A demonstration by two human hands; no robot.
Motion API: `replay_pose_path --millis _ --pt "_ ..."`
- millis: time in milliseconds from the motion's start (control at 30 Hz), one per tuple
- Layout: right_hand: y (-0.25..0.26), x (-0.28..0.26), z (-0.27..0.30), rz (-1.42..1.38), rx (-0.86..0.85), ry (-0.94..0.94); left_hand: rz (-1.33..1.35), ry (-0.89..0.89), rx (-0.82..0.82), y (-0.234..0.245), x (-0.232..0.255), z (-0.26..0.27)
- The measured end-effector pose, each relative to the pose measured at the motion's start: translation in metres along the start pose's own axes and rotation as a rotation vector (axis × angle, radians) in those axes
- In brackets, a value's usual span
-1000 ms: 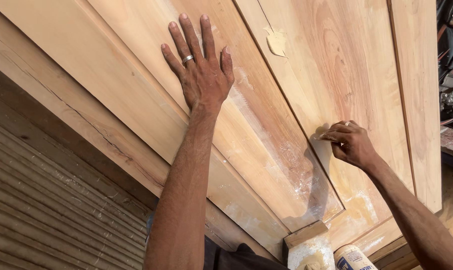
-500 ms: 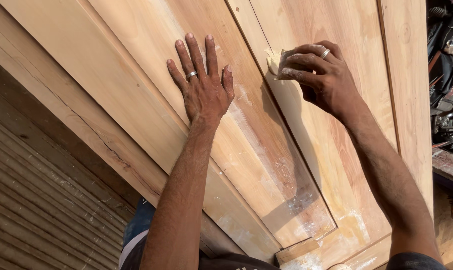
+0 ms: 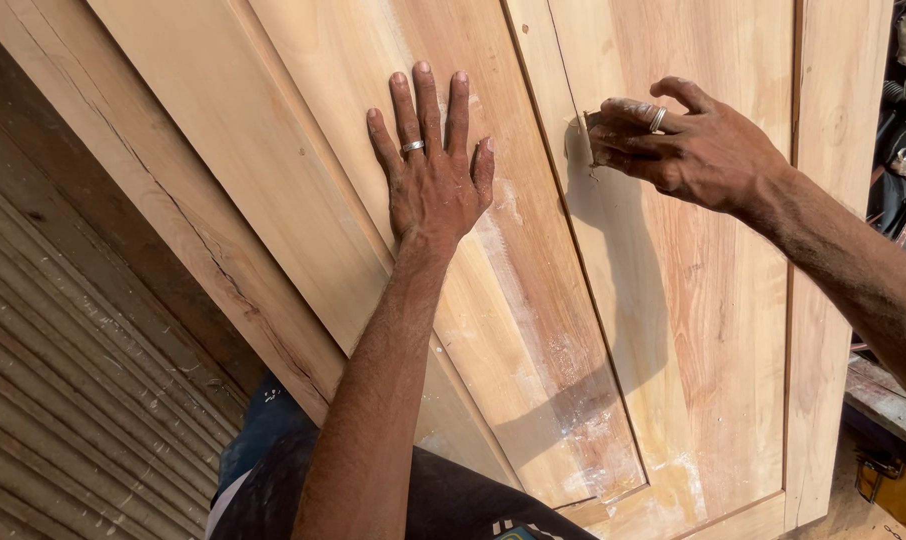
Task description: The person applies a beige filler paste to the seams and joints of a large wooden door using a small flexible putty knife. They repeatedly scoop filler from a board and smooth it into the gaps between panels and along the frame.
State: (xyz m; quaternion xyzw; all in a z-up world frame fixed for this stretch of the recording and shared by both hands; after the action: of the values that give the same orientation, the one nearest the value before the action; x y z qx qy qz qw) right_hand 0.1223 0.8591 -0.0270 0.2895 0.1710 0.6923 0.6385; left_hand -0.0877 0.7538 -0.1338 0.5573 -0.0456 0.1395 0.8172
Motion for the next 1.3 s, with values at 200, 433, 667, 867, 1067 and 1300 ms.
replay_pose_path --millis 200,433,667,867,1067,1300 --pt "-0.004 0.005 0.01 -0.17 0.103 -0.042 0.024 -0.007 -0.045 -0.004 0.0 0.0" --pt "-0.006 0.004 0.004 -0.3 0.164 -0.027 0.028 0.005 0.0 0.006 0.003 0.001" --pt "-0.023 0.019 -0.015 -0.644 0.41 -0.066 0.045 0.003 -0.031 -0.003 0.002 0.001" --pt "-0.026 0.036 -0.023 -0.555 0.486 -0.098 0.024 -0.004 0.008 -0.004 -0.001 0.003" --pt "-0.011 0.039 -0.023 -0.556 0.378 -0.176 -0.037 0.004 0.083 -0.002 0.0 -0.002" --pt "0.006 0.052 -0.03 -0.705 0.824 -0.258 -0.006 0.02 0.109 -0.005 0.009 0.004"
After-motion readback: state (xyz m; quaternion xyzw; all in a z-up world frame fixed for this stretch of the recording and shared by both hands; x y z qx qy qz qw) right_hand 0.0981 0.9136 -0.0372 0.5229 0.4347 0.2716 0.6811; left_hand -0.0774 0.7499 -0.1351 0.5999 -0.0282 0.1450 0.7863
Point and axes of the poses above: each hand's wrist, its own z-axis away from the middle knuckle, its own y-axis out of the back of the hand, x = y × z, the point moved 5 cm from there along -z, towards the middle knuckle, and after that the axes turned 11 degrees about -z, right-handed, at the moved point
